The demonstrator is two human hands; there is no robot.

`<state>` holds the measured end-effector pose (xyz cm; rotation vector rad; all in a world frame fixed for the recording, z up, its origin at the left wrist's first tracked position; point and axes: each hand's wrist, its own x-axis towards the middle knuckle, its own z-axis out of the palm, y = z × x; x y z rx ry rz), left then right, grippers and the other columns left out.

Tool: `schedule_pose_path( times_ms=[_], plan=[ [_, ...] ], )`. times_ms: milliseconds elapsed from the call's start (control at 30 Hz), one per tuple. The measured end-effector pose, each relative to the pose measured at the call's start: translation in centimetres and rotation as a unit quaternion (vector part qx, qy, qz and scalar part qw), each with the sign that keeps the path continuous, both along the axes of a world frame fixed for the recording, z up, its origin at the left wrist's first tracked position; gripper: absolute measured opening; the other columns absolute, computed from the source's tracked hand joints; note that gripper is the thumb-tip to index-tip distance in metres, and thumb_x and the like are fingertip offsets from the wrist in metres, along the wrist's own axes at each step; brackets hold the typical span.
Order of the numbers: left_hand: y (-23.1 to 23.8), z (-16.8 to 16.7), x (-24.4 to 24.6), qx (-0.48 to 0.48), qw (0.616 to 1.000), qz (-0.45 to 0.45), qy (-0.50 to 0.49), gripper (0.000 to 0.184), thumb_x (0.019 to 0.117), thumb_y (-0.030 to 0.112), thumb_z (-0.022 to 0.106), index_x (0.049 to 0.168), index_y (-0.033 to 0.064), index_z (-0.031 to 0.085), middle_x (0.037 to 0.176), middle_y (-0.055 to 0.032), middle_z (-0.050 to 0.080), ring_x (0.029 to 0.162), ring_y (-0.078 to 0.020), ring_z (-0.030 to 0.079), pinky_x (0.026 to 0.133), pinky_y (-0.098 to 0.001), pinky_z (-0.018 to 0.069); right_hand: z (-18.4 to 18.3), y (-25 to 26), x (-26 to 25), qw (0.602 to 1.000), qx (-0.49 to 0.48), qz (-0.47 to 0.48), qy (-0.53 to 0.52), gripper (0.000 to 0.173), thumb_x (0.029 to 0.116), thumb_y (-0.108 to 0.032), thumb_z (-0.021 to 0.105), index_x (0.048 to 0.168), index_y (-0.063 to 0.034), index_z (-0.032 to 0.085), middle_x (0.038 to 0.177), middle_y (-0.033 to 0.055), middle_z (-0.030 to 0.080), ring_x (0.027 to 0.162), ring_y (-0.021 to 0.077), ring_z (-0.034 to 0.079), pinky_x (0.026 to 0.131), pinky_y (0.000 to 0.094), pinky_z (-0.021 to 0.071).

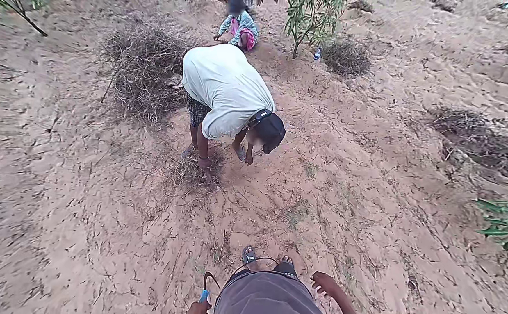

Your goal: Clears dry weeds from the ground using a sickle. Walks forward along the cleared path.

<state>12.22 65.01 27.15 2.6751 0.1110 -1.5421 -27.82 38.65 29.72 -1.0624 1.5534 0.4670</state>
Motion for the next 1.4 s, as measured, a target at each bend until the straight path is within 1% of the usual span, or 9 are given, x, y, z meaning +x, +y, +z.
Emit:
schedule_pose_path(
  times_ms=[100,200,333,567,733,933,1067,1267,1400],
  plan=[
    [-0.4,0.6,-0.1,-0.02,0.999,0.031,0.013,0.041,0.1009,0.026,0.064,0.126,-0.0057,0.064,0.122,-0.0244,0.068,0.115,-0.0353,0.066,0.097,-0.0511,0.0524,0.0,-0.2,0.2,1.0,-0.002,0.018,0.003,0.038,0.1119,-0.028,0.04,0.134,-0.0039,0.06,0.119,0.0179,0.071,0.1,0.0309,0.069,0.086,0.0501,0.0506],
    [-0.9,0.7,-0.3,-0.033,0.999,0.034,0.007,0.038,0.1012,0.026,0.063,0.124,-0.0051,0.065,0.118,-0.0237,0.069,0.109,-0.0341,0.068,0.094,-0.0506,0.0533,-0.3,0.1,0.4,1.0,0.014,0.025,-0.001,0.038,0.1117,-0.028,0.041,0.135,-0.0044,0.06,0.12,0.0183,0.071,0.102,0.0317,0.069,0.087,0.051,0.0505],
    [-2.5,1.1,-0.4,-0.015,1.0,-0.012,0.003,0.041,0.1018,0.03,0.062,0.124,-0.0043,0.065,0.12,-0.0228,0.069,0.113,-0.0339,0.067,0.096,-0.0509,0.0523,-0.1,0.9,1.1,0.999,0.028,0.023,-0.005,0.039,0.1116,-0.028,0.042,0.136,-0.0039,0.059,0.123,0.0193,0.069,0.106,0.0327,0.068,0.091,0.0513,0.0499],
    [-3.8,1.5,-0.3,-0.01,0.999,-0.036,0.007,0.044,0.1029,0.033,0.06,0.128,-0.0025,0.063,0.122,-0.0217,0.069,0.115,-0.0337,0.067,0.097,-0.0517,0.0524,-0.1,0.6,1.6,0.999,0.023,0.049,0.003,0.038,0.1115,-0.028,0.042,0.135,-0.0039,0.06,0.122,0.0188,0.07,0.104,0.0325,0.067,0.089,0.0518,0.0493],
    [-3.0,1.6,-0.1,-0.021,0.999,-0.024,0.004,0.041,0.1024,0.032,0.062,0.126,-0.0023,0.064,0.116,-0.02,0.071,0.107,-0.0307,0.069,0.092,-0.0484,0.0544,-1.1,0.4,1.7,1.0,0.025,0.01,-0.002,0.038,0.1106,-0.028,0.044,0.137,-0.0041,0.059,0.123,0.0196,0.069,0.106,0.0329,0.068,0.09,0.0521,0.05],
    [-2.0,1.3,0.3,0.002,0.999,-0.043,-0.01,0.042,0.1022,0.034,0.062,0.124,-0.0015,0.067,0.12,-0.0197,0.071,0.113,-0.0322,0.068,0.097,-0.0508,0.0532,-1.5,1.2,2.7,0.999,0.005,0.017,-0.034,0.038,0.1111,-0.026,0.043,0.134,-0.0022,0.061,0.12,0.0225,0.068,0.103,0.0344,0.067,0.088,0.0534,0.0498],
    [-1.6,1.0,0.1,0.013,0.999,-0.036,-0.01,0.042,0.1023,0.035,0.061,0.123,-0.0011,0.067,0.119,-0.0195,0.071,0.113,-0.0321,0.068,0.096,-0.051,0.0532,-1.7,2.3,2.4,0.999,0.006,0.036,-0.036,0.039,0.1116,-0.027,0.042,0.134,-0.0022,0.062,0.125,0.0253,0.066,0.109,0.0385,0.065,0.091,0.0562,0.049],
    [-1.3,1.6,-1.0,0.004,1.0,-0.017,0.004,0.044,0.1023,0.033,0.061,0.127,-0.0027,0.064,0.123,-0.0209,0.069,0.116,-0.0322,0.067,0.099,-0.0501,0.0525,-1.3,2.9,0.9,0.989,0.011,0.147,0.001,0.038,0.1112,-0.025,0.042,0.129,-0.001,0.065,0.119,0.0224,0.07,0.102,0.0354,0.068,0.091,0.0544,0.0499],
    [-1.2,1.6,-0.8,0.001,1.0,-0.019,0.022,0.044,0.1036,0.032,0.059,0.128,-0.004,0.063,0.122,-0.0215,0.069,0.115,-0.0324,0.067,0.099,-0.0498,0.0518,-1.3,1.3,-0.3,0.995,0.024,0.099,0.004,0.038,0.1112,-0.026,0.042,0.133,-0.0017,0.062,0.123,0.0224,0.069,0.107,0.0365,0.068,0.092,0.055,0.0493]
  ],
)
